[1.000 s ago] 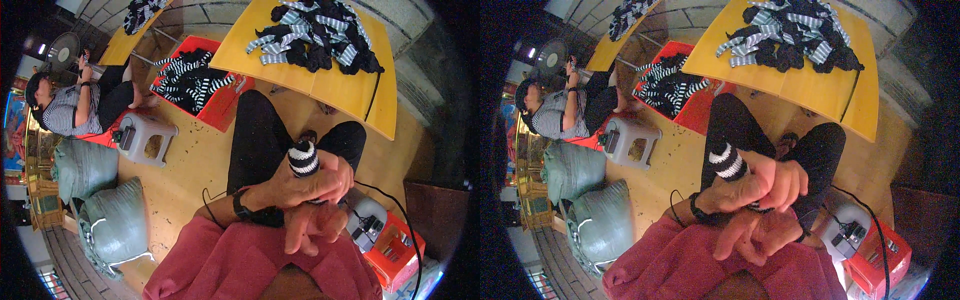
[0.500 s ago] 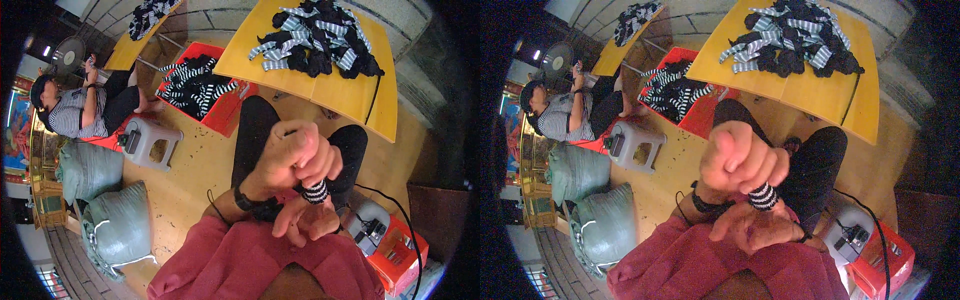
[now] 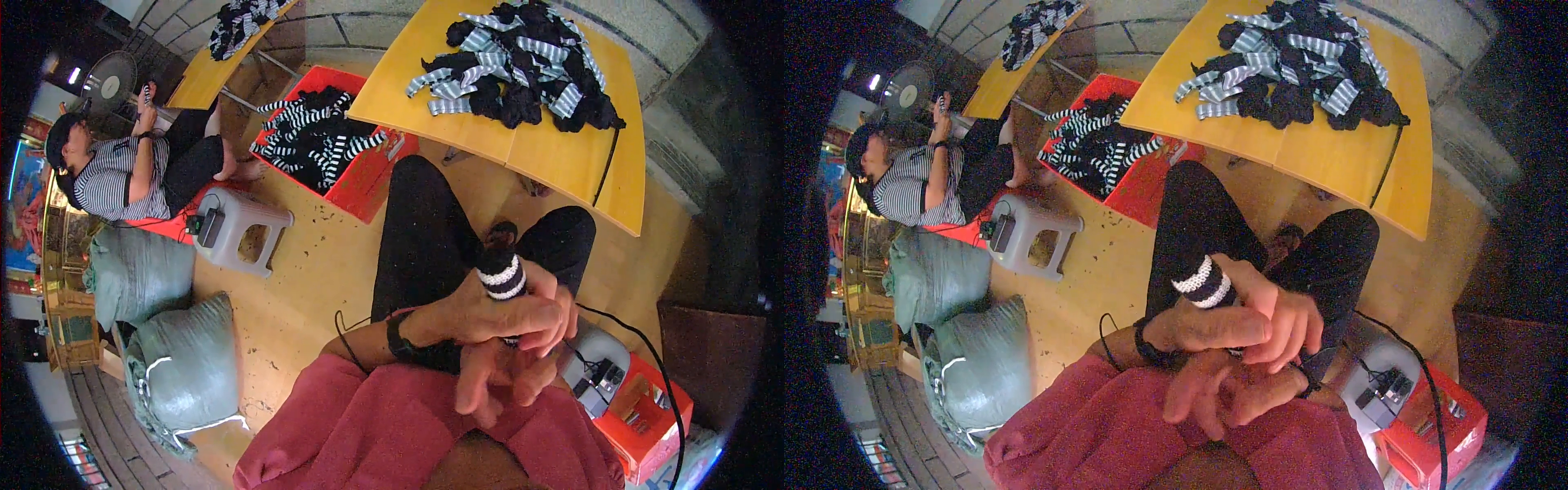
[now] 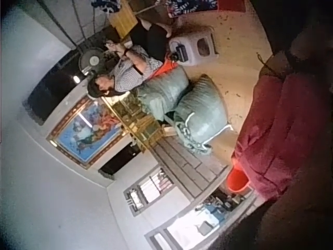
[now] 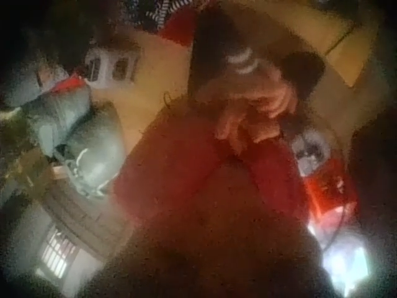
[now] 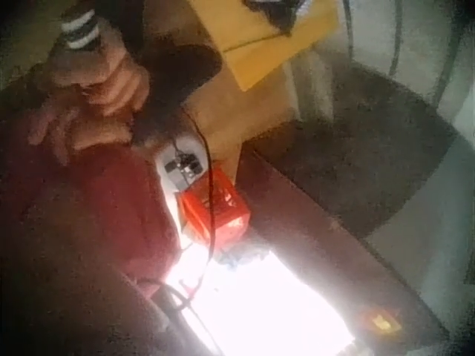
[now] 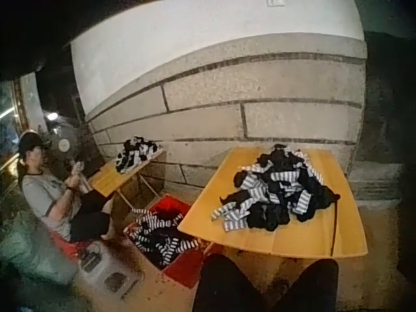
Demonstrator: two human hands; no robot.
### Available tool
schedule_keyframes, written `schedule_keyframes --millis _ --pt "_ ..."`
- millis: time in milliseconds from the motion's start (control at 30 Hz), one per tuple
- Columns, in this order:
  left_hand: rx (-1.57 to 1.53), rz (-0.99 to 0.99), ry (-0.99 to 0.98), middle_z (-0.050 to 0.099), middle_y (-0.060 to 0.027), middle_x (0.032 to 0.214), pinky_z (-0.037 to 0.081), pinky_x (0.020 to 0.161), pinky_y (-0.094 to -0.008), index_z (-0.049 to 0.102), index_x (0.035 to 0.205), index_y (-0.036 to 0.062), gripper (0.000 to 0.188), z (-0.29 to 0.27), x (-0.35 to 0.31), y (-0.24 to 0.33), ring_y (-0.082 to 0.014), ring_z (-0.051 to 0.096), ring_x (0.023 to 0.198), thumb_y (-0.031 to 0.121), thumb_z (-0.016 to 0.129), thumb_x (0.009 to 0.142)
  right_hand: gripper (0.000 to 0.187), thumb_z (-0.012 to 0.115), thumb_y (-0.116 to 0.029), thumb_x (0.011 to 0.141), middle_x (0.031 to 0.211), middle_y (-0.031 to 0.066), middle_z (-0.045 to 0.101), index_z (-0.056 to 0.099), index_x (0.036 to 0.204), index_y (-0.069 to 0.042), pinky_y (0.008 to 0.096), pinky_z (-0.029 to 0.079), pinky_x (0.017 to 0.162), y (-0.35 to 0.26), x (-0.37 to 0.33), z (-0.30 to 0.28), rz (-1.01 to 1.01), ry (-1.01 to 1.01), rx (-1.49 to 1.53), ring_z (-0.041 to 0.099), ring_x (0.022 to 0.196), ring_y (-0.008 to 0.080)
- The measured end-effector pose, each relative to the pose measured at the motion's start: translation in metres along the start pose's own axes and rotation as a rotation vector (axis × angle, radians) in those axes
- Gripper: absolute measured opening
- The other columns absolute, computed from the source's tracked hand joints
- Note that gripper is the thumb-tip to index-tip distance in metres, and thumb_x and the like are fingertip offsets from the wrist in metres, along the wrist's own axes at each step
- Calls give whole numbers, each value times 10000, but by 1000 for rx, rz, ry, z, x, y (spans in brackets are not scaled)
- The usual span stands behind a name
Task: Rolling and securing pairs of socks using a turning rod and plastic fasteners.
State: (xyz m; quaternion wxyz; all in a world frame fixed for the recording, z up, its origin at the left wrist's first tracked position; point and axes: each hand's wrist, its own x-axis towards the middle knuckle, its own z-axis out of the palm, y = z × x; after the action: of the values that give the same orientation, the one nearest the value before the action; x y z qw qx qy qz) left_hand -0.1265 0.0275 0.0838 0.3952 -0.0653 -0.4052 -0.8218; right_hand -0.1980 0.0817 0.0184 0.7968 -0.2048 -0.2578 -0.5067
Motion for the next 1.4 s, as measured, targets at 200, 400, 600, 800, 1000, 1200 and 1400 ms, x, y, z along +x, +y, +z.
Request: schedule_keyframes --millis 200,400,600,800,1000,1200,1400 --pt "192 -94 151 573 -53 684 453 728 -294 545 757 23 170 -9 -6 1 -138 548 667 150 550 869 554 686 -178 665 766 172 627 507 1075 148 204 384 433 -33 0 24 515 200 -6 567 538 164" --pt "-72 252 97 537 -62 632 442 699 -382 511 743 46 184 -15 10 19 -174 530 565 178 589 846 557 704 -195 699 723 219 611 496 1030 201 235 443 480 -38 14 43 538 542 -155 585 545 203" --pt "-170 130 -37 451 -33 490 424 664 -387 431 593 73 315 -2 16 27 -163 460 444 175 527 876 515 697 -119 704 728 186 618 497 1075 177 226 450 487 -28 1 32 589 137 -167 588 553 180" --pt "-40 147 -32 475 -55 509 438 683 -420 395 556 60 361 13 17 38 -205 515 501 159 495 889 444 666 -152 736 725 168 622 523 1028 150 227 427 451 -32 -1 31 645 178 -319 564 510 164" --pt "-12 119 43 516 -74 539 461 708 -421 436 581 45 339 4 -2 19 -207 572 580 147 469 903 374 629 -192 775 722 146 627 556 972 117 227 398 408 -33 0 28 731 206 -492 535 459 146" --pt "128 66 90 539 -85 567 491 742 -367 439 604 42 344 2 2 9 -186 580 600 182 453 918 332 592 -232 814 718 124 632 588 916 84 228 370 365 -38 2 34 760 284 -685 507 407 127" --pt "28 -16 329 508 -79 590 469 745 -397 393 634 74 336 -21 2 7 -200 543 600 236 434 926 448 474 -379 895 763 169 634 579 965 51 224 322 302 -25 20 32 356 569 -627 459 336 139"
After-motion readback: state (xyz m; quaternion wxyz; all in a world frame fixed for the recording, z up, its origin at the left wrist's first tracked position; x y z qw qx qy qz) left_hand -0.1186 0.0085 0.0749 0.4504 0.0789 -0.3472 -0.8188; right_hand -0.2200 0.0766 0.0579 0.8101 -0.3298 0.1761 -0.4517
